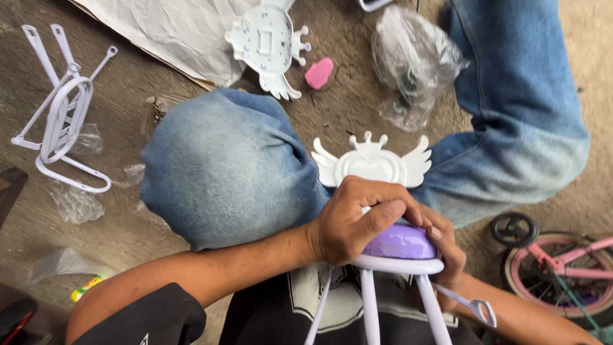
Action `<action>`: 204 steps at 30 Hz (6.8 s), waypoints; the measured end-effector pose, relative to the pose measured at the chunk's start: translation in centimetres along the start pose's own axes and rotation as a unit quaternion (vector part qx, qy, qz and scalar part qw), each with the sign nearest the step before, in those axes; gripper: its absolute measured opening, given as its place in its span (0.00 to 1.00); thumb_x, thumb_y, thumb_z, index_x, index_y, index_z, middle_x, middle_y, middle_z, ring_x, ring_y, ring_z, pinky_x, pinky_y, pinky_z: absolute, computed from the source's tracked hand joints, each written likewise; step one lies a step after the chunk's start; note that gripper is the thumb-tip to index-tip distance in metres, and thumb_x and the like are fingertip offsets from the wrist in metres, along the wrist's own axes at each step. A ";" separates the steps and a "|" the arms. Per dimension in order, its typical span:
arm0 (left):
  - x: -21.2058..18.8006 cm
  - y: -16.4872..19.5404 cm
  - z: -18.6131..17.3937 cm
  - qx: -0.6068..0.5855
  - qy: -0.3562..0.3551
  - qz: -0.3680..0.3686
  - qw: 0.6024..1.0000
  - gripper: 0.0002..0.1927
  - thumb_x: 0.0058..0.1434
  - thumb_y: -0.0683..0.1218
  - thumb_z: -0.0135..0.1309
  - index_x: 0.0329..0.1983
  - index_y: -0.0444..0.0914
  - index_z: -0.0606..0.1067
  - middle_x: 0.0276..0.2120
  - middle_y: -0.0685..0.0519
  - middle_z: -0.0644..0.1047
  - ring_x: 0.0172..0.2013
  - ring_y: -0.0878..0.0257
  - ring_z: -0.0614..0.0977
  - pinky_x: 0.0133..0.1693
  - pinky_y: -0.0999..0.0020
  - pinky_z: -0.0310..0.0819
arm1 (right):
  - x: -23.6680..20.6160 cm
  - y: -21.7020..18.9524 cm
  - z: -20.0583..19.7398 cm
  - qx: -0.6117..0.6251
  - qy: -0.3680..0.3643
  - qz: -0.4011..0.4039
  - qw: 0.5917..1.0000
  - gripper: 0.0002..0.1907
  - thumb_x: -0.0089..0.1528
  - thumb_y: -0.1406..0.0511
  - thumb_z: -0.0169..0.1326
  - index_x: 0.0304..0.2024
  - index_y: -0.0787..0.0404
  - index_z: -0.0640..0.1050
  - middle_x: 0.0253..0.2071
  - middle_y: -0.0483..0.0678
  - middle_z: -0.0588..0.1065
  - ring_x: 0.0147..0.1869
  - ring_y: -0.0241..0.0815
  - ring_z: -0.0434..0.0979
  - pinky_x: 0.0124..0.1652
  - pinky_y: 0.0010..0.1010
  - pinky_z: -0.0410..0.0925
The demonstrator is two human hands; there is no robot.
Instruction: The person sits on the floor assembling a purple and white toy ride-on vehicle. They align the plastic seat onto the white metal frame, insert screws, and tighten them with a screwdriver, repositioning the frame repeatedly to reach each screw, then set the assembled body down and pick up another frame part.
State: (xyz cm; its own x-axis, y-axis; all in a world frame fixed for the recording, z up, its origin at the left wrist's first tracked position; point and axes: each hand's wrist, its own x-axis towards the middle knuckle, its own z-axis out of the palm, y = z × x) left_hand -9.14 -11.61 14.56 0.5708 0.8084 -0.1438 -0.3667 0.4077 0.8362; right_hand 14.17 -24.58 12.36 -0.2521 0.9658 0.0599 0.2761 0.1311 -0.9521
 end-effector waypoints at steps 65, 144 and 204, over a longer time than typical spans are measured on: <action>-4.7 -6.3 0.1 -0.116 0.142 -0.195 0.964 0.12 0.70 0.40 0.40 0.45 0.33 0.76 0.32 0.53 0.75 0.31 0.70 0.75 0.39 0.72 0.75 | -0.1 1.9 -0.2 -0.040 -0.170 -0.402 0.899 0.21 0.75 0.57 0.33 0.69 0.51 0.54 0.61 0.51 0.75 0.67 0.64 0.72 0.67 0.74 0.47; -1.3 -1.9 1.5 -0.023 0.138 0.047 0.989 0.46 0.66 0.55 0.54 0.79 0.34 0.46 0.64 0.45 0.68 0.60 0.63 0.75 0.61 0.68 0.72 | 23.4 -1.9 -5.9 0.398 0.153 0.078 0.901 0.14 0.72 0.73 0.49 0.60 0.73 0.72 0.56 0.59 0.77 0.59 0.44 0.81 0.65 0.33 0.74; 13.1 -7.4 1.3 -0.534 -0.039 0.063 0.842 0.37 0.70 0.54 0.55 0.73 0.32 0.54 0.53 0.35 0.72 0.50 0.40 0.81 0.49 0.44 0.79 | 10.7 -10.0 -6.3 -0.278 -0.097 -0.312 0.903 0.16 0.60 0.62 0.67 0.49 0.42 0.82 0.44 0.42 0.71 0.53 0.39 0.77 0.57 0.47 0.70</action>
State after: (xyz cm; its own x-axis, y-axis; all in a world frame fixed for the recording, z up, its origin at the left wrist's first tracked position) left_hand 2.04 -4.63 7.15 0.5097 0.8601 -0.0196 -0.8555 0.5043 -0.1174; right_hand 14.51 -14.14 24.40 -0.6617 0.6155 0.4281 0.4344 0.7801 -0.4502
